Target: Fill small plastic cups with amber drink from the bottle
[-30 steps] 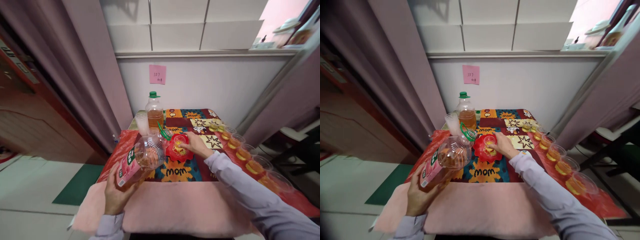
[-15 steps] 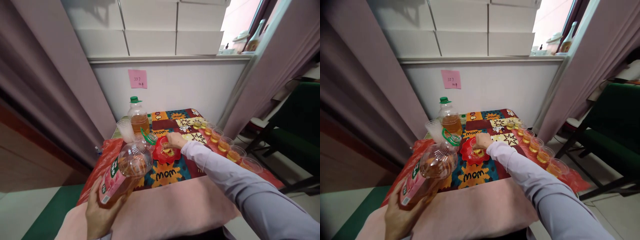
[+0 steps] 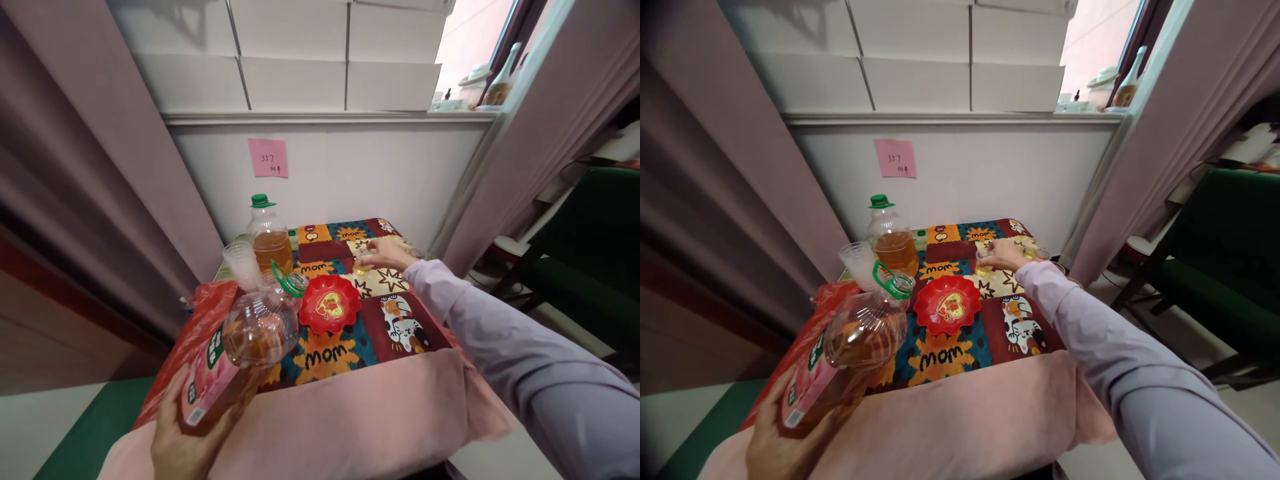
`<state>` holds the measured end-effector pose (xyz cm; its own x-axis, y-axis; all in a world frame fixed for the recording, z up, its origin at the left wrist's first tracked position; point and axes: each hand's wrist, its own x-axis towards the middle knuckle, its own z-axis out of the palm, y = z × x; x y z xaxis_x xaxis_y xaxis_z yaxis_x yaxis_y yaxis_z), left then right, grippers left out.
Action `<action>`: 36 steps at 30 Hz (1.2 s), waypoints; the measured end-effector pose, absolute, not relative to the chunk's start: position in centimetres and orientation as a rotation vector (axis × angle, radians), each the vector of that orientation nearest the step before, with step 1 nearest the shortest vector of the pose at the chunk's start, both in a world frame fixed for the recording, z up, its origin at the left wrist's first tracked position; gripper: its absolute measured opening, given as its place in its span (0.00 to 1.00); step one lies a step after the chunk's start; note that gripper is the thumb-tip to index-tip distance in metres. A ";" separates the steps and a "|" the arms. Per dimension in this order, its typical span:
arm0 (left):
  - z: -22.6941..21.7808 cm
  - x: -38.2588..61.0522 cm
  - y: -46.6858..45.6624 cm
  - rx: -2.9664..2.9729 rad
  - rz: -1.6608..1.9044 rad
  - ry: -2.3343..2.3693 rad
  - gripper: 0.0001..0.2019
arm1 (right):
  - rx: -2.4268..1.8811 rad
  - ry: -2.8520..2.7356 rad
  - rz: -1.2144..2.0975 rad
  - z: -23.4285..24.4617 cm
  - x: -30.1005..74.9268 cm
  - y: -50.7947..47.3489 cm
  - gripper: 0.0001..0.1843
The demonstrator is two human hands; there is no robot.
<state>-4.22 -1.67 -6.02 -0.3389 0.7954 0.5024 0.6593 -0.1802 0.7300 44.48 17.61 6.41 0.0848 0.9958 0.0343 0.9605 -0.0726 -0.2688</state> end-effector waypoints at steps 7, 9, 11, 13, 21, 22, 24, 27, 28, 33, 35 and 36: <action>-5.8 -4.3 -1.6 1.713 1.539 1.933 0.50 | -2.327 -1.816 0.020 4.0 52.4 18.1 0.29; -5.8 -4.3 -1.6 1.698 1.546 1.941 0.50 | -2.346 -1.799 -0.004 3.0 53.5 18.1 0.27; -5.9 -4.3 -1.6 1.677 1.570 1.947 0.50 | -2.350 -1.792 -0.022 2.1 54.1 18.3 0.26; -6.0 -4.3 -1.6 1.666 1.578 1.963 0.51 | -2.347 -1.792 -0.038 1.3 54.4 18.5 0.25; -5.8 -4.5 -1.7 1.711 1.504 2.010 0.53 | -2.378 -1.781 -0.052 -0.6 55.1 19.1 0.27; -5.7 -4.5 -1.7 1.715 1.493 2.007 0.53 | -2.385 -1.775 -0.053 -0.7 55.2 19.2 0.27; -5.8 -4.5 -1.7 1.715 1.502 1.998 0.54 | -2.402 -1.759 -0.053 -0.8 55.3 19.2 0.27; -5.8 -4.5 -1.7 1.707 1.544 1.980 0.52 | -2.424 -1.741 -0.057 -1.0 55.5 19.4 0.29; -5.8 -4.5 -1.7 1.707 1.543 1.979 0.51 | -2.432 -1.735 -0.060 -1.0 55.5 19.5 0.30; -6.1 -4.6 -1.8 1.725 1.495 1.985 0.52 | -2.477 -1.700 -0.068 -1.1 55.4 19.7 0.34; -6.4 -4.6 -1.8 1.742 1.542 1.966 0.51 | -2.488 -1.691 -0.069 -1.1 55.3 19.6 0.35; -6.5 -4.6 -1.7 1.754 1.568 1.952 0.50 | -2.492 -1.686 -0.070 -1.1 55.2 19.5 0.34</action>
